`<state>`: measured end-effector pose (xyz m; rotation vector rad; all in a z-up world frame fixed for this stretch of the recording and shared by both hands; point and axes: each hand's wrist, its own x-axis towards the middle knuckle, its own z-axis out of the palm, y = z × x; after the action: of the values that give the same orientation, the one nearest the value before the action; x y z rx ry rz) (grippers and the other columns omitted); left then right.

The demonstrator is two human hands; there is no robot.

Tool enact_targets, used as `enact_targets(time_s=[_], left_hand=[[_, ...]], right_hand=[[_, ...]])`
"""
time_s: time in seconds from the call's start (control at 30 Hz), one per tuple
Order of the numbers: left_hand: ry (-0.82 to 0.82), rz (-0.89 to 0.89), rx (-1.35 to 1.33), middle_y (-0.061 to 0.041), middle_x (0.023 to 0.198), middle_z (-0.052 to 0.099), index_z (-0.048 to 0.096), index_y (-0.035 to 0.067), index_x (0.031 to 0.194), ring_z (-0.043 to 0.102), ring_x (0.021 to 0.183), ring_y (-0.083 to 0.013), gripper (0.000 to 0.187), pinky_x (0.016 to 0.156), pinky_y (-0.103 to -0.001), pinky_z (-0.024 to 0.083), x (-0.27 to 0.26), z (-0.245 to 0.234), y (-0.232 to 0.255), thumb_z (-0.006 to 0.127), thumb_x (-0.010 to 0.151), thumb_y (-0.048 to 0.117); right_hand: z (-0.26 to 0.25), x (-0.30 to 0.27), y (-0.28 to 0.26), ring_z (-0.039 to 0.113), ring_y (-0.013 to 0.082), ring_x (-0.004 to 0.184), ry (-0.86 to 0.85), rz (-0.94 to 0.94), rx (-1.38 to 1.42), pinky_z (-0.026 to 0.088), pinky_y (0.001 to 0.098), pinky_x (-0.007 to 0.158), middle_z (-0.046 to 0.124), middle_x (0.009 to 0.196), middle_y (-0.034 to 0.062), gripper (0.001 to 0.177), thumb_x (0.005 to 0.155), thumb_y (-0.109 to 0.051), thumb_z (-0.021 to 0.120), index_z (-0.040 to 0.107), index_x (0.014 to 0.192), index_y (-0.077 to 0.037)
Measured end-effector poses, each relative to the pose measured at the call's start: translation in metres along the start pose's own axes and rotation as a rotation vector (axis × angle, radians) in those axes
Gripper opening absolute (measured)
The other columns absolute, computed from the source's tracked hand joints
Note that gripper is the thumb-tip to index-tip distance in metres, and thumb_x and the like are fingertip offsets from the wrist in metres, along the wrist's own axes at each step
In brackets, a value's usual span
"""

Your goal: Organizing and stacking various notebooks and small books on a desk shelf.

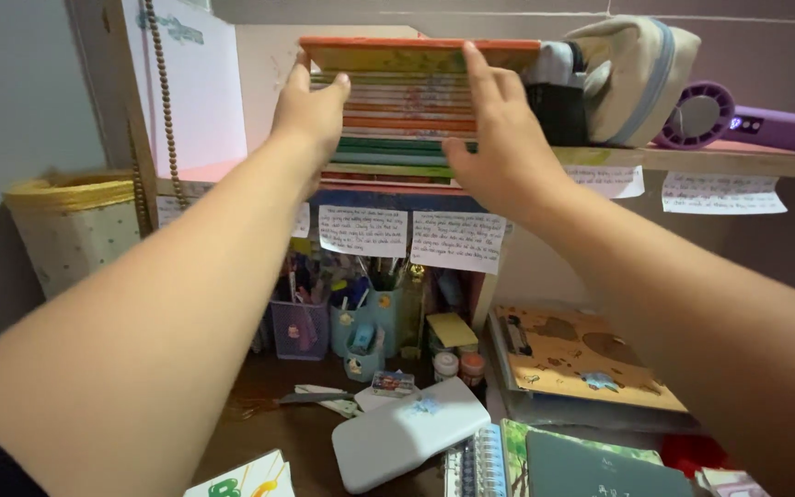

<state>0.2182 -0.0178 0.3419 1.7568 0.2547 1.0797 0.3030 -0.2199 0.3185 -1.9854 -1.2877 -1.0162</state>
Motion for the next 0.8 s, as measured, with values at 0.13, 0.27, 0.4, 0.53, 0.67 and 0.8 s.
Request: enact_targets(time_s=[0.13, 0.27, 0.4, 0.53, 0.67, 0.8], left_hand=[[-0.057, 0.005, -0.014, -0.003, 0.149, 0.060, 0.041, 0.027, 0.154, 0.055, 0.136, -0.0256, 0.062, 0.114, -0.041, 0.040, 0.010, 0.004, -0.009, 0.054, 0.093, 0.029], [0.127, 0.264, 0.362, -0.003, 0.178, 0.001, -0.009, 0.040, 0.160, 0.017, 0.162, -0.0339, 0.099, 0.120, -0.068, 0.016, -0.005, 0.011, -0.017, 0.068, 0.101, 0.020], [-0.009, 0.256, 0.852, 0.004, 0.171, -0.012, 0.014, 0.045, 0.165, -0.011, 0.159, -0.0250, 0.077, 0.119, -0.075, -0.004, -0.023, 0.016, -0.001, 0.056, 0.101, 0.037], [-0.091, 0.032, 0.831, 0.006, 0.174, -0.009, 0.008, 0.044, 0.164, -0.009, 0.161, -0.0280, 0.089, 0.120, -0.073, -0.007, -0.026, 0.017, 0.019, 0.052, 0.090, 0.025], [-0.177, -0.065, 0.817, 0.008, 0.173, -0.016, 0.003, 0.046, 0.165, -0.010, 0.163, -0.0271, 0.090, 0.121, -0.069, -0.013, -0.024, 0.016, 0.024, 0.046, 0.090, 0.020], [-0.196, -0.054, 0.730, 0.006, 0.173, -0.017, 0.004, 0.045, 0.165, -0.007, 0.163, -0.0295, 0.092, 0.122, -0.070, -0.006, -0.027, 0.010, 0.023, 0.050, 0.090, 0.018]], right_hand=[[-0.005, 0.011, -0.010, 0.049, 0.0398, 0.116, -0.108, 0.054, -0.082, 0.044, 0.0509, 0.085, 0.047, 0.133, 0.0203, 0.091, 0.103, -0.025, 0.067, 0.003, 0.166, -0.015], [-0.004, 0.021, -0.014, 0.058, 0.0320, 0.091, -0.190, 0.041, -0.077, 0.046, 0.0460, 0.075, 0.063, 0.100, 0.0117, 0.097, 0.095, -0.019, 0.067, 0.003, 0.167, -0.009], [-0.003, 0.027, -0.024, 0.070, 0.0282, 0.085, -0.307, 0.163, -0.063, 0.050, 0.0421, 0.074, 0.076, 0.089, 0.0064, 0.097, 0.095, -0.022, 0.063, -0.001, 0.167, -0.011], [0.003, 0.043, -0.022, 0.068, 0.0291, 0.101, -0.351, 0.246, -0.109, 0.051, 0.0433, 0.084, 0.075, 0.101, 0.0057, 0.099, 0.091, -0.029, 0.066, 0.004, 0.168, -0.020], [0.012, 0.051, -0.009, 0.062, 0.0397, 0.106, -0.361, 0.238, -0.187, 0.047, 0.0485, 0.083, 0.062, 0.125, 0.0235, 0.099, 0.088, -0.035, 0.066, 0.007, 0.167, -0.023], [0.002, 0.046, -0.025, 0.061, 0.0327, 0.084, -0.419, 0.281, -0.201, 0.045, 0.0456, 0.068, 0.064, 0.103, 0.0171, 0.100, 0.090, -0.032, 0.062, 0.001, 0.169, -0.026]])
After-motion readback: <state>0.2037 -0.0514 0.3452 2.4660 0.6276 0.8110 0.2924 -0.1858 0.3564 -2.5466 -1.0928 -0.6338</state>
